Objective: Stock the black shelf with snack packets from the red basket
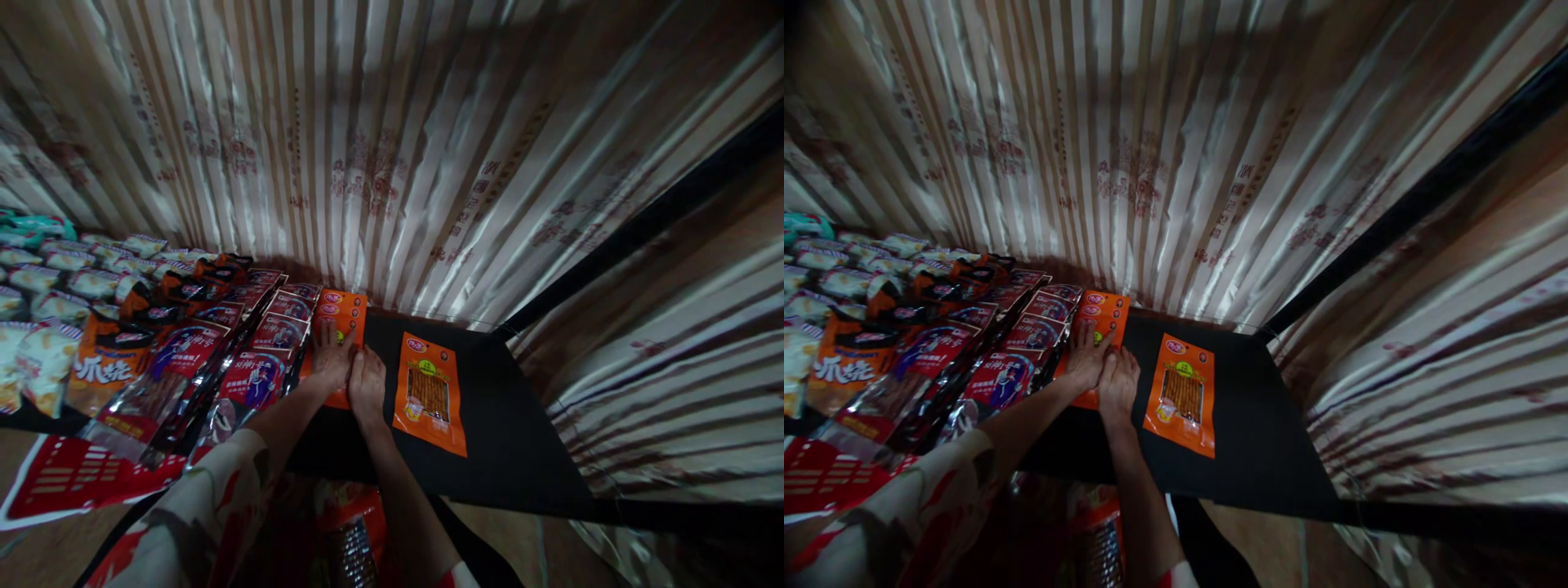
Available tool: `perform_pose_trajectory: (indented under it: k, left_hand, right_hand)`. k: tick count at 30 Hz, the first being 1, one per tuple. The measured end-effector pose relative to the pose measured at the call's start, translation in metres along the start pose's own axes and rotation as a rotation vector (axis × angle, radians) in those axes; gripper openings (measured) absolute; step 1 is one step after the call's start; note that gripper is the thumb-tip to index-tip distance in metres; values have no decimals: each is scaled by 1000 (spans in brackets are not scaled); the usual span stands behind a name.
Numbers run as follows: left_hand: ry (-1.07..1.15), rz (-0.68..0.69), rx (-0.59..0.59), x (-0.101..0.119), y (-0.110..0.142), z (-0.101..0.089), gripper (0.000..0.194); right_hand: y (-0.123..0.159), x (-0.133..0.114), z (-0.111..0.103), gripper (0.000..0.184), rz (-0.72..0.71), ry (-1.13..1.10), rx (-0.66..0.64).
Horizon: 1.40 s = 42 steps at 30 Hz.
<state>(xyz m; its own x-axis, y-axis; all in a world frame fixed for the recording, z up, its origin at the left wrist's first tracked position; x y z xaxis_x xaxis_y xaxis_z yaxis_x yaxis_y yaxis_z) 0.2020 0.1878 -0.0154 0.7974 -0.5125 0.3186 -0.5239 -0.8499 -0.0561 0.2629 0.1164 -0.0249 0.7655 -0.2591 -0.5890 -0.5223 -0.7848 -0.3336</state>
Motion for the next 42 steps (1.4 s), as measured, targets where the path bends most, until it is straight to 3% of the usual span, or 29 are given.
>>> perform_pose_trajectory:
  k: [5, 19, 24, 29, 33, 35, 38, 42]
  left_hand:
    - [-10, 22, 4, 0, 0, 0, 46]
    - [-42, 42, 79, 0, 0, 2, 41]
    - [-39, 58, 97, 12, 5, -10, 42]
    - [43, 150, 142, 50, 18, -25, 41]
    - [187, 141, 11, 88, 36, -16, 33]
    - [287, 50, -108, 100, 46, -4, 30]
    - [450, -138, -233, 108, 60, 13, 31]
    - [516, -244, -282, 109, 74, 22, 36]
  right_hand:
    - [12, -4, -2, 52, -56, -12, -7]
    - [14, -3, -9, 51, -20, -42, 36]
    - [11, -5, -30, 49, -55, -9, 49]
    - [7, 15, -69, 45, -6, 144, 137]
    - [12, 51, -102, 44, 147, 338, 191]
    - [19, 70, -116, 46, 266, 429, 173]
    - [31, 90, -128, 48, 401, 468, 77]
    - [45, 95, -135, 48, 441, 394, -7]
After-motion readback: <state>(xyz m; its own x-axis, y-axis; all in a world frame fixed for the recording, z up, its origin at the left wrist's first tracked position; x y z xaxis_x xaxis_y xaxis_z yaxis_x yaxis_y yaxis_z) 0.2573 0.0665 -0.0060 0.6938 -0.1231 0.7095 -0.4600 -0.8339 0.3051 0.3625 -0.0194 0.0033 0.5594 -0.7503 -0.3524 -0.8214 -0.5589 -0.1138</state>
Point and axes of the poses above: each hand's wrist, its own y-axis away from the middle knuckle, its own z-axis out of the palm, x = y × z, the point moved 6 cm from there along -y, towards the middle knuckle, and after that the axes turned 5 degrees about y, right-handed, at the moved point
